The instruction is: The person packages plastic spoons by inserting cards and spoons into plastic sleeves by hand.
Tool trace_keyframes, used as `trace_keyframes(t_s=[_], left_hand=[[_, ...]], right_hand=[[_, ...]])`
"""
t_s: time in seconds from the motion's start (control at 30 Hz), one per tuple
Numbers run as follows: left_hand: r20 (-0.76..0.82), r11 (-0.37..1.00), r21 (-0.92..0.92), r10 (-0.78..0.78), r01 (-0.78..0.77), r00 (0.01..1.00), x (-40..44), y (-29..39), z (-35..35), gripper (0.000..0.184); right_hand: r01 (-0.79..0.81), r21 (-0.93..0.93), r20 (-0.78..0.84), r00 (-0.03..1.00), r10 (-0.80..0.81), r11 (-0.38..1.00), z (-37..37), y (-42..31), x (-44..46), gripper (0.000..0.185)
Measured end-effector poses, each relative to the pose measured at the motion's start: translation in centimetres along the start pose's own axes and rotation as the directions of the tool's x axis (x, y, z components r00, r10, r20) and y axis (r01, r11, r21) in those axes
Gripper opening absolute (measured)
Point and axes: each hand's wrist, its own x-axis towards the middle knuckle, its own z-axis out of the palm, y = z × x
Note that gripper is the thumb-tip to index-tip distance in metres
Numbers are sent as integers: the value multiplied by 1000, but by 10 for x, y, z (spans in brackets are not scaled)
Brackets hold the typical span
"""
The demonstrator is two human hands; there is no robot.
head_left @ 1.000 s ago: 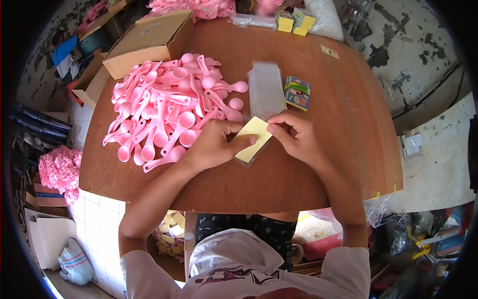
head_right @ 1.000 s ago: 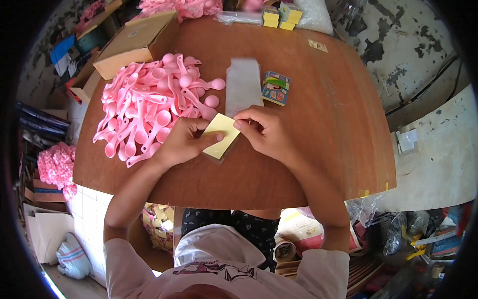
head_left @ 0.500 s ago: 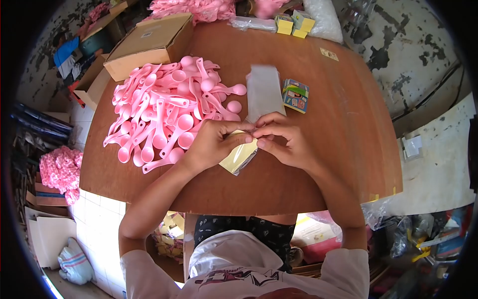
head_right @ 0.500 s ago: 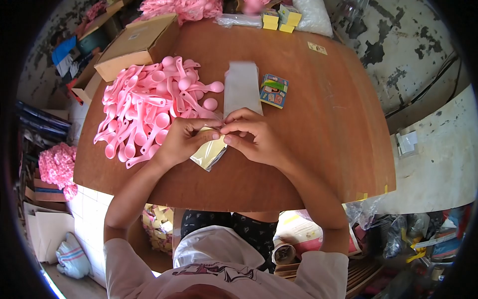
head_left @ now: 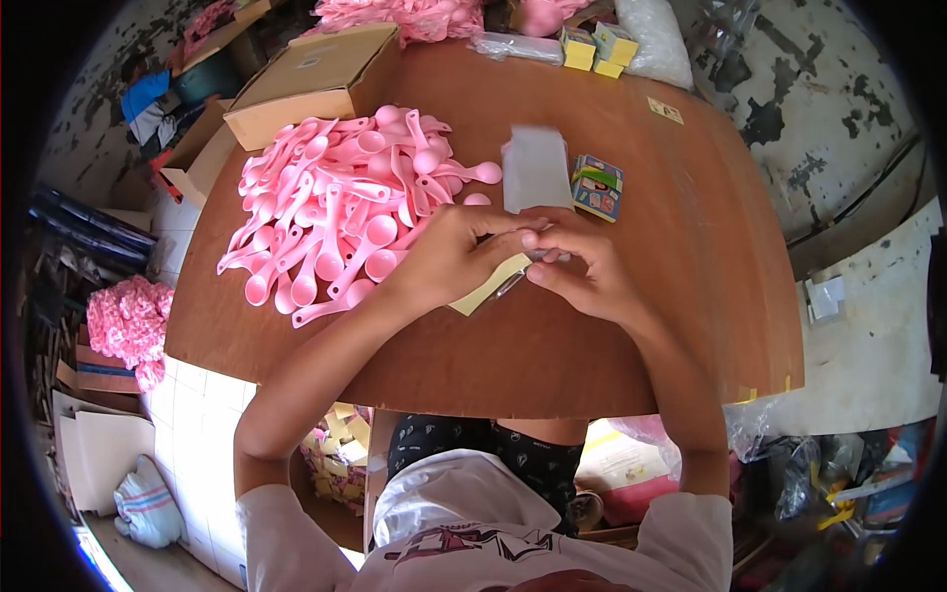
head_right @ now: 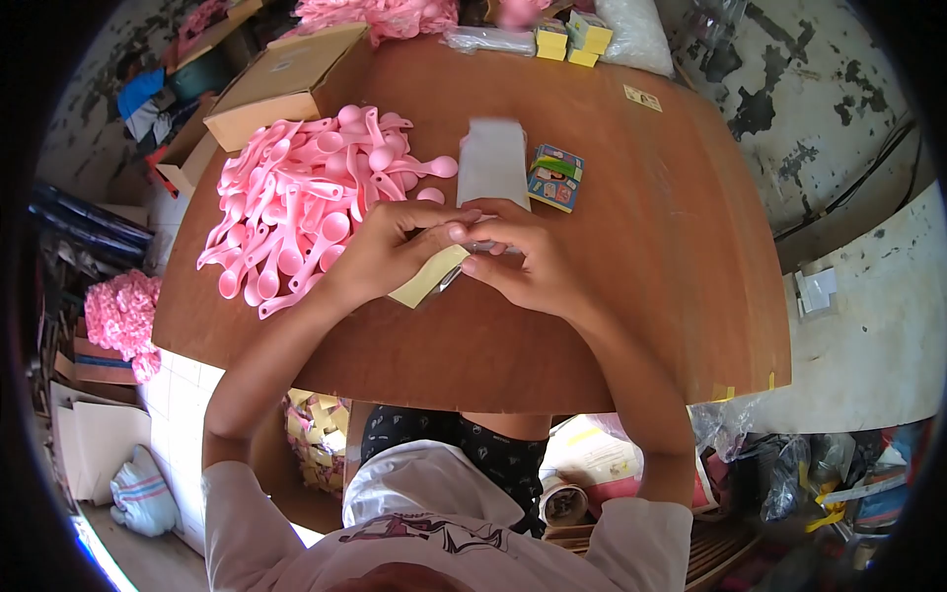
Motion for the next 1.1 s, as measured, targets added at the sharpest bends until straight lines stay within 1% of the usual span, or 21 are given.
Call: trace_keyframes(t_s=[0.07,0.13,0.2,0.27,0.3,0.37,0.4,0.47,0.53,0.57,0.6,0.67,0.73,0.77,0.8,0.83,0.9,0.93,0.97,1.03,1.1], left_hand=[[9,993,16,118,-118,993,8,3,2,23],[-22,988,-25,152,-152,988,15,-1,8,24],[-50,981,-66,179,-182,983,21,-7,9,25],[-5,969,57,241,-240,971,27,-14,9,29],[-2,970,53,236,-235,972,27,-13,10,29],[40,994,-88,65,-61,997,29,-9,13,31],[40,994,-91,61,-57,997,30,-9,13,31],[62,981,-188,-40,51,997,32,-8,13,33],[39,988,-153,0,6,999,33,-4,9,35],[17,992,-115,44,-42,999,34,-2,8,37],[19,992,-115,45,-43,999,33,-3,9,37],[-76,997,-78,16,-22,997,30,-3,12,43],[-70,991,-134,-29,19,997,23,-2,12,46],[-65,980,-190,-76,63,995,20,-2,12,49],[-127,993,-111,18,-32,992,19,-5,15,45],[-125,993,-111,18,-32,992,17,-8,13,45],[101,987,-8,-156,158,982,13,-8,6,41],[93,985,-27,-165,168,982,11,-4,7,38],[97,985,-30,-167,171,981,10,-6,7,38],[94,985,73,-164,157,982,10,-10,3,37],[103,980,49,-195,191,975,8,-10,-2,37]], right_hand=[[1,18,10,1000,-1,1000,-2,2,-2,25],[-152,200,45,988,146,968,-1,5,-4,27],[-157,193,36,988,153,968,-5,2,-4,27],[-166,187,26,986,164,968,-6,5,-4,28],[-145,182,4,989,147,973,-6,9,-4,28],[-128,177,-16,991,133,976,-5,12,-4,28],[-109,148,-39,993,116,983,-5,12,-4,28],[-91,121,-62,993,99,988,-4,9,-4,27],[-119,-28,-69,991,117,992,-5,5,-3,25],[-120,-28,-70,991,118,992,-4,6,-3,25],[-113,-22,-106,988,110,993,-2,8,-4,24],[-105,-20,-148,984,101,994,-1,9,-4,23],[-130,125,-234,959,157,984,1,6,-4,22],[-130,124,-237,959,157,984,0,4,-4,22],[-164,158,-271,941,203,974,-1,2,-3,21],[-196,194,-301,921,248,961,-2,1,-3,20],[-145,239,-304,928,216,960,-2,7,-1,19],[-95,284,-307,934,184,954,-2,9,-1,19],[-99,285,-308,932,189,953,-3,10,-2,19],[-215,336,-208,933,295,917,-10,8,-2,21],[-248,349,-230,912,340,904,-14,3,0,21]])
